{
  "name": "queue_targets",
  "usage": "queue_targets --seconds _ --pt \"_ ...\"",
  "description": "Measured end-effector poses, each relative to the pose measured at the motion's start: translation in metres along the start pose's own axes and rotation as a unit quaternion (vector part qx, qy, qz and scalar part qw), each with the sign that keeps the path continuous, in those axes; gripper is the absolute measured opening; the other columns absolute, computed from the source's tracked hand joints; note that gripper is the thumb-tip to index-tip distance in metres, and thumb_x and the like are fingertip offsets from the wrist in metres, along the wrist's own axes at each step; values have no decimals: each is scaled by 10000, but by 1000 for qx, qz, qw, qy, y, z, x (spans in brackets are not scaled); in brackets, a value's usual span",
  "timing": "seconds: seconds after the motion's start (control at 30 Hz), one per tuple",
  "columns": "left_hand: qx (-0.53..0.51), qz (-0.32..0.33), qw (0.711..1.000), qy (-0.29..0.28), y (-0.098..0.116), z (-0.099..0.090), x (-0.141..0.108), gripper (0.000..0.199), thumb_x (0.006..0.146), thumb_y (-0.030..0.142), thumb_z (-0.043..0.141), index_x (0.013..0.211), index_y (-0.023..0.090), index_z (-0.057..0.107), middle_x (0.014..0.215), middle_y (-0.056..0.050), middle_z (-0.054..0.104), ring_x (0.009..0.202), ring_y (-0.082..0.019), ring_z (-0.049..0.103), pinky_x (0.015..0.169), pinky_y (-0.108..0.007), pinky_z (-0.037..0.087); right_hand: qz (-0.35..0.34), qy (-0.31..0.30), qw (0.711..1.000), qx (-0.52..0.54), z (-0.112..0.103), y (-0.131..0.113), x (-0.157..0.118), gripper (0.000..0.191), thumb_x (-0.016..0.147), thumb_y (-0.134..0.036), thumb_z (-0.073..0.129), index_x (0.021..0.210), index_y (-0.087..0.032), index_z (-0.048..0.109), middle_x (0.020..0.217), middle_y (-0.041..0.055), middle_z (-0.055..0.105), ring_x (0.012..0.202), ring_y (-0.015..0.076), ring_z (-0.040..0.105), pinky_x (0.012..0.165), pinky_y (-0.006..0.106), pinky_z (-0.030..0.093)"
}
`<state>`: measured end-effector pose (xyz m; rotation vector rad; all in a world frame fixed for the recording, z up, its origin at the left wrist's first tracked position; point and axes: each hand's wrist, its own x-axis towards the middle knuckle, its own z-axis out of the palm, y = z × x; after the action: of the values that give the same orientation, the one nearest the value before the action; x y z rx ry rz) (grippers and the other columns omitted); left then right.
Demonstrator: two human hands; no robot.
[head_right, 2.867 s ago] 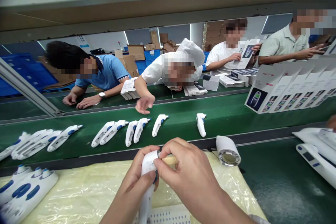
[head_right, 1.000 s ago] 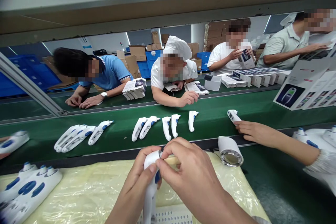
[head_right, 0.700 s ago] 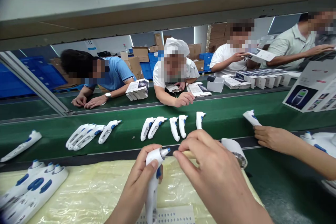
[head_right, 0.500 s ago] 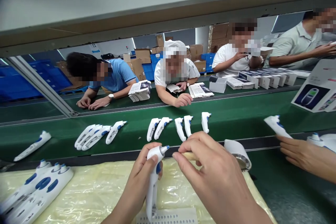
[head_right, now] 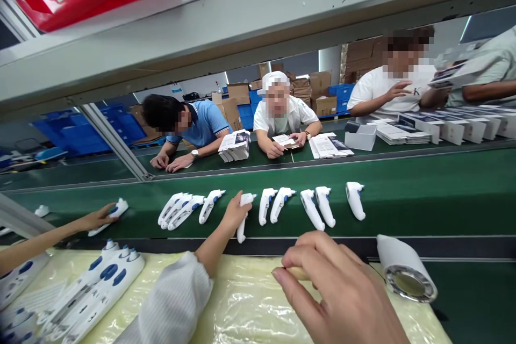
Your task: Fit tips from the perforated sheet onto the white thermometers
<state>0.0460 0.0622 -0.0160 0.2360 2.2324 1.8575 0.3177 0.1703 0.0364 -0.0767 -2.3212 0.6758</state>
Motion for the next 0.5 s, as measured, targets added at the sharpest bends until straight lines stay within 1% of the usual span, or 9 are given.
queue_targets --seconds 0.03,0.07,0.13,0.17,0.2,0.27,0.33,0.43,0.5 --pt "-26 1 1000 -10 3 3 -12 402 866 266 684 1237 171 563 1312 -104 553 1184 -267 543 1015 -470 458 5 -5 1000 -7 2 0 0 205 926 -491 636 990 -300 670 956 13 653 725 157 668 515 173 552" --pt "-57 2 998 -22 6 6 -27 430 840 255 697 1237 175 552 1244 -96 590 1114 -245 579 970 -418 481 12 -16 1000 -15 5 0 -1 281 865 -506 707 1061 -310 665 965 10 659 716 162 675 503 175 556" --pt "-120 -1 991 -51 15 10 -64 509 782 254 715 1246 195 515 1063 -61 641 916 -190 624 831 -315 502 21 -53 998 -39 13 -1 -4 519 745 -502 812 1193 -314 630 982 14 670 696 179 685 489 194 565" --pt "-148 -5 987 -68 19 11 -84 538 768 277 714 1253 209 491 982 -41 642 823 -165 619 760 -282 494 18 -70 996 -55 19 -2 -6 565 725 -479 823 1222 -306 618 978 19 675 675 187 686 481 212 566" --pt "-174 -14 981 -85 24 11 -103 554 766 306 710 1259 220 472 920 -26 633 749 -146 602 707 -265 481 11 -85 994 -71 25 -3 -9 557 734 -451 810 1229 -292 613 972 26 681 650 193 684 471 228 562" --pt "-239 -44 964 -105 30 8 -136 557 783 337 710 1267 234 456 866 -13 612 696 -121 570 685 -249 466 -15 -109 989 -97 36 -3 -16 461 787 -391 739 1211 -261 616 964 39 695 610 199 680 454 248 546" --pt "-314 -75 943 -82 30 3 -159 553 773 297 742 1247 241 463 867 -11 597 722 -116 562 718 -245 467 -41 -120 985 -117 44 -3 -23 331 846 -318 642 1168 -247 626 926 34 702 574 189 670 450 251 528" --pt "-378 -90 921 -33 15 -4 -179 580 713 260 814 1198 246 496 937 -21 591 842 -145 588 783 -261 478 -56 -139 980 -127 47 -4 -36 229 885 -234 527 1079 -263 645 842 5 688 543 175 652 448 248 501" --pt "-384 -90 918 -45 -3 -8 -192 640 661 305 866 1200 246 527 1010 -38 594 875 -163 600 789 -278 484 -53 -167 979 -102 46 -8 -48 207 886 -233 510 1025 -282 656 792 -12 678 538 170 651 440 236 474"
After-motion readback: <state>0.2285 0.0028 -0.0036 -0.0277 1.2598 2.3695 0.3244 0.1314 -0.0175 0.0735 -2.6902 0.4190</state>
